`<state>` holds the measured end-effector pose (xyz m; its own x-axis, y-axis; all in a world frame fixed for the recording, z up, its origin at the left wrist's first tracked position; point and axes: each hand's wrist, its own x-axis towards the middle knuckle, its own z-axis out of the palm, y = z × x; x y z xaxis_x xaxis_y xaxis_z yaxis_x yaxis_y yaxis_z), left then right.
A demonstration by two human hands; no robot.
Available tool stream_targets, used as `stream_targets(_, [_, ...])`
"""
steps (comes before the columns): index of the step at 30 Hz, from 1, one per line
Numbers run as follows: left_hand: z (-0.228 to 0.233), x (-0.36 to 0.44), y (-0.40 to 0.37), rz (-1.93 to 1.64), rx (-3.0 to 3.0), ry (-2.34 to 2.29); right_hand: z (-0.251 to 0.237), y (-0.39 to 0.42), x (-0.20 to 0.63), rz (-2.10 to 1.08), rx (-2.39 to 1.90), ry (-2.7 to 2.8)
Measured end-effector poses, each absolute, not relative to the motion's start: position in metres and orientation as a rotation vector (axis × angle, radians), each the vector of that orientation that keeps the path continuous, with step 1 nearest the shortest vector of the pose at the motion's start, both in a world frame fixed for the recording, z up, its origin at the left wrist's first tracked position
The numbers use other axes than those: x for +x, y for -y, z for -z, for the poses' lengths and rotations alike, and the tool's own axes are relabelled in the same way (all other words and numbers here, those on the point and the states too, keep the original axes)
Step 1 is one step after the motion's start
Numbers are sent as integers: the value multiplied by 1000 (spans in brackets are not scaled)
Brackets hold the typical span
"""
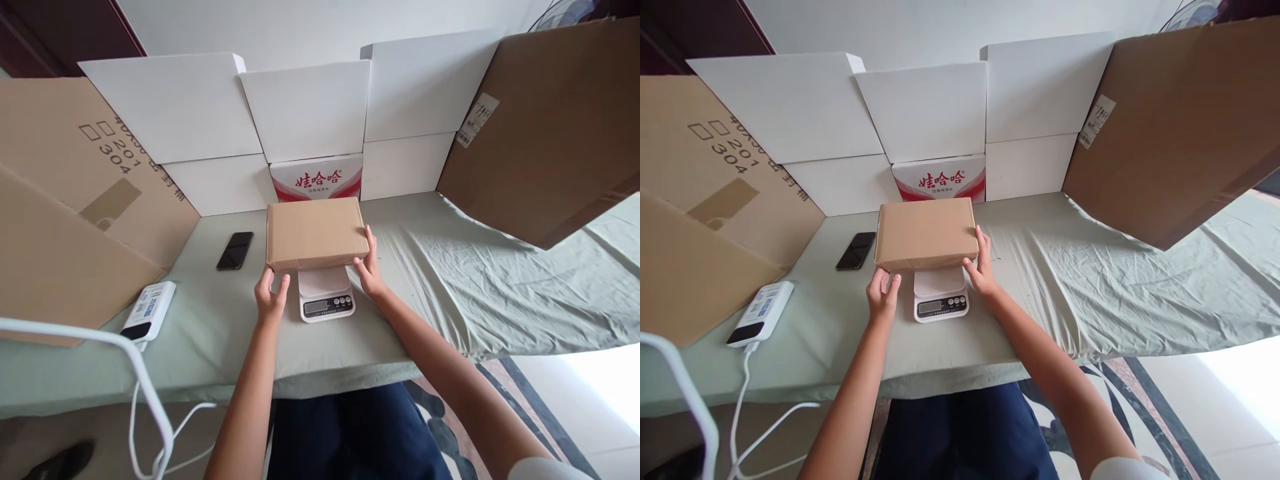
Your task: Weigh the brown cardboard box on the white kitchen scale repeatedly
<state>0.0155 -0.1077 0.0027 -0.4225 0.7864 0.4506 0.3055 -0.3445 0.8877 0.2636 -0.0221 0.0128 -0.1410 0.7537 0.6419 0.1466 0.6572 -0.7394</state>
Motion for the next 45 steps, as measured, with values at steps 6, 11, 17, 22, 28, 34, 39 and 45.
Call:
stream_targets(6, [10, 26, 144, -1784, 1313, -1546, -6, 51, 277, -684, -806, 1640])
stream_targets(11, [16, 29, 153, -1768, 1257, -1560, -7, 55, 278, -706, -826, 1636])
stream_targets(17, [16, 29, 148, -1787, 1236, -1585, -5, 51, 277, -691, -830, 1639])
stream_targets(22, [14, 30, 145, -1791, 1243, -1573, -5, 49, 277, -685, -843, 1645])
stream_targets(28, [16, 29, 144, -1799, 1252, -1582, -8, 50, 276, -684, -836, 1629])
stream_targets(34, [7, 23, 147, -2111, 1158, -1509, -9, 37, 289, -616, -920, 1407])
stream_targets(39, [3, 14, 147, -2240, 1037, -1498, -8, 29, 296, -642, -934, 1279])
stream_targets(45, [3, 14, 145, -2258, 1021, -1463, -11, 36, 292, -693, -914, 1350])
